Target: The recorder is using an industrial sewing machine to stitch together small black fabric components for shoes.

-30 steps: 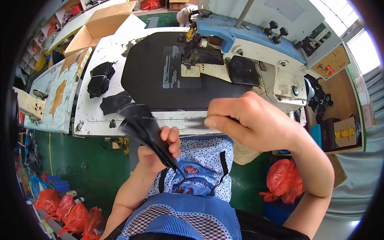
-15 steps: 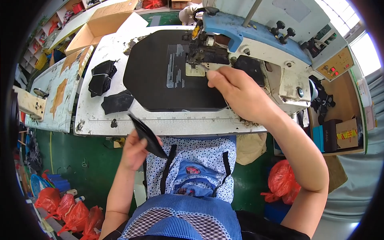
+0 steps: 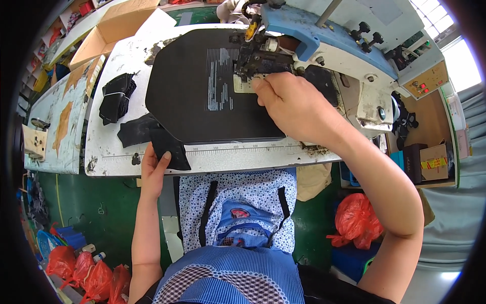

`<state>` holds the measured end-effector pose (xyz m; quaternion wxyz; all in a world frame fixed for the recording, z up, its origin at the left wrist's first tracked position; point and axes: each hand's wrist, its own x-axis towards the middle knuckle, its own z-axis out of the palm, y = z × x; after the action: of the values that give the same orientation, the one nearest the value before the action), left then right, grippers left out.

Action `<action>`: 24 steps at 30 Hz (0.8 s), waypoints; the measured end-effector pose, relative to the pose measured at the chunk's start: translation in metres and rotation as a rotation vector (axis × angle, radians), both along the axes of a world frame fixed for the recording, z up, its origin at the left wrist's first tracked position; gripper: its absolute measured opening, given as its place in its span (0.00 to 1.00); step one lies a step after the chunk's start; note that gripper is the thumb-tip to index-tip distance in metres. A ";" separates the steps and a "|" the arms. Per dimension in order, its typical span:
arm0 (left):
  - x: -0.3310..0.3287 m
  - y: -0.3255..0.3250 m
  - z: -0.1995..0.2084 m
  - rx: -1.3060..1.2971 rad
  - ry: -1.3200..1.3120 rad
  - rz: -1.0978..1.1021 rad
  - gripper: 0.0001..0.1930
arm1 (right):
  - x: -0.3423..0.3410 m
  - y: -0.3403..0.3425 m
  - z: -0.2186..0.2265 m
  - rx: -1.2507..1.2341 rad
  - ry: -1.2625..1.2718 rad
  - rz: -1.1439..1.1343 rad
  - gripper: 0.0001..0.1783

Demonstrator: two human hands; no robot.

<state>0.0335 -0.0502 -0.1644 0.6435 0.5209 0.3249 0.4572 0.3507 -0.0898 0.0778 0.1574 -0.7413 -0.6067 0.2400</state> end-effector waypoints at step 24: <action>-0.010 0.003 -0.005 -0.128 -0.170 0.051 0.23 | -0.005 0.005 -0.007 0.081 -0.330 0.082 0.26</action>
<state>0.0233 -0.0468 -0.1691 0.6888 0.4297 0.3106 0.4943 0.3455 -0.0851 0.0710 0.0756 -0.7384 -0.6631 0.0967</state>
